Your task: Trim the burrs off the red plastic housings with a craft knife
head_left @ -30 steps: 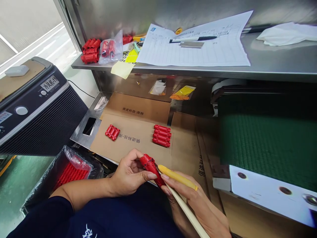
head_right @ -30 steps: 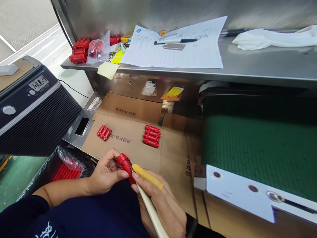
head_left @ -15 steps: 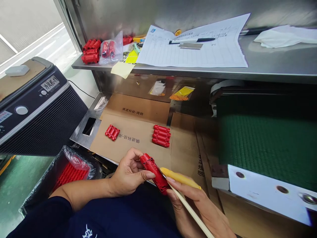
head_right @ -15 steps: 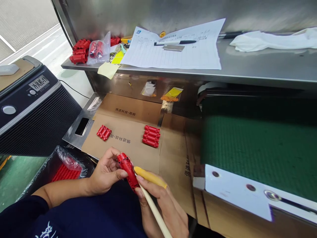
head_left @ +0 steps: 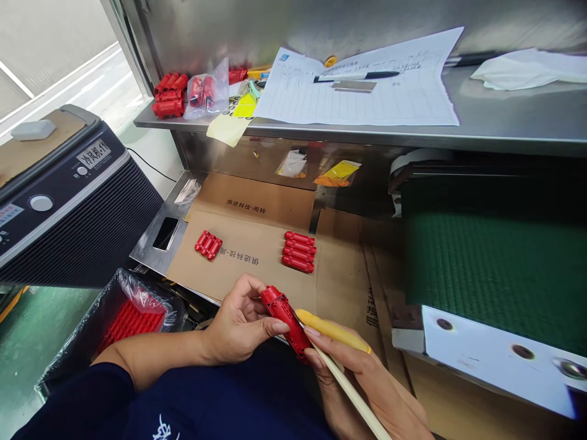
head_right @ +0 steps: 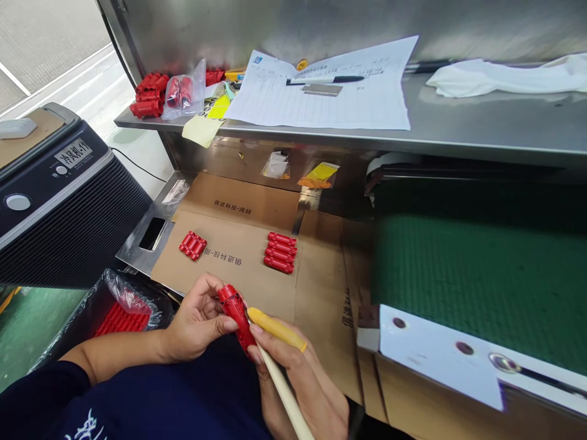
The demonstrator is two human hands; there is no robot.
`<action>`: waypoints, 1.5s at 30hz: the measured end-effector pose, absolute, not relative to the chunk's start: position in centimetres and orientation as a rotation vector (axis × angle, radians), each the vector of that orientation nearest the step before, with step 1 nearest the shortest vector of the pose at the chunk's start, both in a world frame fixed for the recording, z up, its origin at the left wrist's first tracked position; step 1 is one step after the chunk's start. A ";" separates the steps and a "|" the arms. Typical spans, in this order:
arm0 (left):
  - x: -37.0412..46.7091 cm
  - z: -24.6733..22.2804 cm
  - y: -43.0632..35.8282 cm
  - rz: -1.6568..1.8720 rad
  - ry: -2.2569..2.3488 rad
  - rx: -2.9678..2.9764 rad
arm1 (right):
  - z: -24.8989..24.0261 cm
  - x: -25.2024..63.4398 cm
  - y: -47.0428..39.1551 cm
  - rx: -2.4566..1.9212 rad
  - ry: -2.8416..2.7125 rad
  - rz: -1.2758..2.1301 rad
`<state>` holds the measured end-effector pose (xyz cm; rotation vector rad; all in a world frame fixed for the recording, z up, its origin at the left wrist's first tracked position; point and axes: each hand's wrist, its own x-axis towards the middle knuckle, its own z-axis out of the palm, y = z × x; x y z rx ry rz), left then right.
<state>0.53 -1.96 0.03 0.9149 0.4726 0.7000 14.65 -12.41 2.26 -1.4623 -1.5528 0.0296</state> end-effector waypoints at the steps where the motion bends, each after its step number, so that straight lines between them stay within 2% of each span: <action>1: 0.5 0.0 -1.9 0.697 0.470 0.915 | 2.4 14.6 -12.4 -1.463 -1.560 0.032; 15: 0.9 -0.5 -1.7 0.661 0.495 0.962 | 1.7 15.7 -12.0 -1.408 -1.645 0.035; 18: 0.9 -0.2 -1.4 0.656 0.496 0.916 | 2.2 16.0 -12.4 -1.404 -1.240 0.323; 22: 0.9 0.0 -0.9 0.613 0.476 0.827 | 3.2 17.2 -12.9 -1.148 -0.641 0.789; 24: 0.9 0.0 -0.7 0.575 0.458 0.795 | 3.6 17.8 -12.9 -1.174 -0.647 0.805; 28: 0.9 0.2 -0.6 0.427 0.447 0.734 | 3.2 18.4 -12.6 -1.600 -0.866 0.566; 32: 0.7 0.7 -0.4 0.246 0.412 0.675 | 2.1 18.5 -12.1 -1.669 -1.005 1.006; 34: 0.6 0.9 -0.4 0.273 0.377 0.700 | 1.8 18.3 -12.1 -1.620 -1.029 1.106; 36: 0.5 1.1 -0.4 0.373 0.395 0.805 | 1.9 17.8 -12.1 -1.641 -1.130 0.994; 41: 0.9 1.4 -0.5 0.611 0.637 0.818 | 3.0 16.7 -13.0 -1.647 -1.455 0.175; 45: 1.0 1.6 -0.5 0.575 0.643 0.785 | 3.5 16.8 -13.9 -1.606 -1.612 0.003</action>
